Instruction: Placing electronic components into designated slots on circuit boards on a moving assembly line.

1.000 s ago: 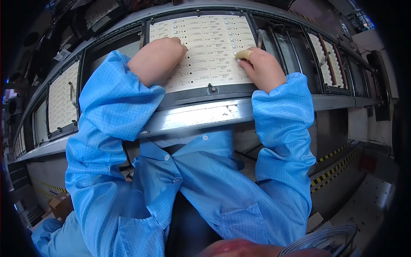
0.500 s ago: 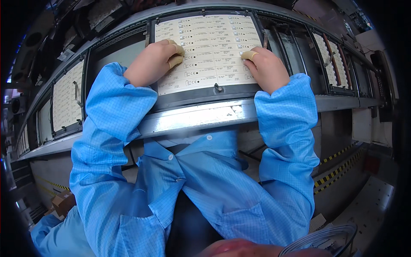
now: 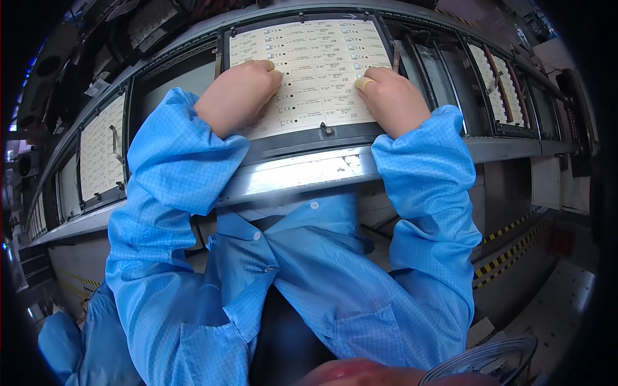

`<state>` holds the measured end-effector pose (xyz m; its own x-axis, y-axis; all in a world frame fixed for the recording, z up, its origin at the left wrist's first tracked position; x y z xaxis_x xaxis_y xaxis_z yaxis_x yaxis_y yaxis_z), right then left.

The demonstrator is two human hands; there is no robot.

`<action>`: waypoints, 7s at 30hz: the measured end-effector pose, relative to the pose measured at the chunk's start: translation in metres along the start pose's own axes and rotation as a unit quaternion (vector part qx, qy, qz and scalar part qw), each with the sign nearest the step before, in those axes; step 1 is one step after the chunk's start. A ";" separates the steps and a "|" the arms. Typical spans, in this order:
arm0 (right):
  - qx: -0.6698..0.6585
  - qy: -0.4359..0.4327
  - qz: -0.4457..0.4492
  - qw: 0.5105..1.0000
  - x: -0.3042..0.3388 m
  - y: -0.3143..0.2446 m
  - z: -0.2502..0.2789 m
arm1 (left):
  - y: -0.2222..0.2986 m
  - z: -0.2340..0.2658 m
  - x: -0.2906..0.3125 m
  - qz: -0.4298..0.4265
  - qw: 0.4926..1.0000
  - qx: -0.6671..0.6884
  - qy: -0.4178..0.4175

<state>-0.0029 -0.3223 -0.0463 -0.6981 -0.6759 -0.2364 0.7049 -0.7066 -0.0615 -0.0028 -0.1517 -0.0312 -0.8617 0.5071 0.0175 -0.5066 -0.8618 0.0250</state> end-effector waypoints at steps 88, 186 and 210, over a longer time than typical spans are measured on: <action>-0.190 0.063 -0.065 0.978 -0.003 -0.009 -0.002 | 0.013 0.001 -0.007 0.009 0.945 0.311 0.104; -0.174 0.069 -0.158 0.969 0.046 0.015 0.018 | 0.003 -0.013 0.018 0.060 0.972 0.177 0.145; -0.117 0.051 -0.054 0.990 0.008 -0.033 0.017 | 0.031 -0.007 -0.009 -0.066 0.971 0.212 0.089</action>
<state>-0.0343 -0.3077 -0.0293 -0.7636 -0.5649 -0.3128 0.6444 -0.6978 -0.3128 -0.0112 -0.1828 -0.0372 -0.8007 0.5696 -0.1856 -0.5881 -0.6881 0.4250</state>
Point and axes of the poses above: each hand's wrist, its own x-axis away from the middle knuckle, its own z-axis out of the back of the hand, y = z × x, the point moved 7 cm from there along -x, towards the middle knuckle, and after that the axes turned 8 degrees about z, right-handed, at the moved point
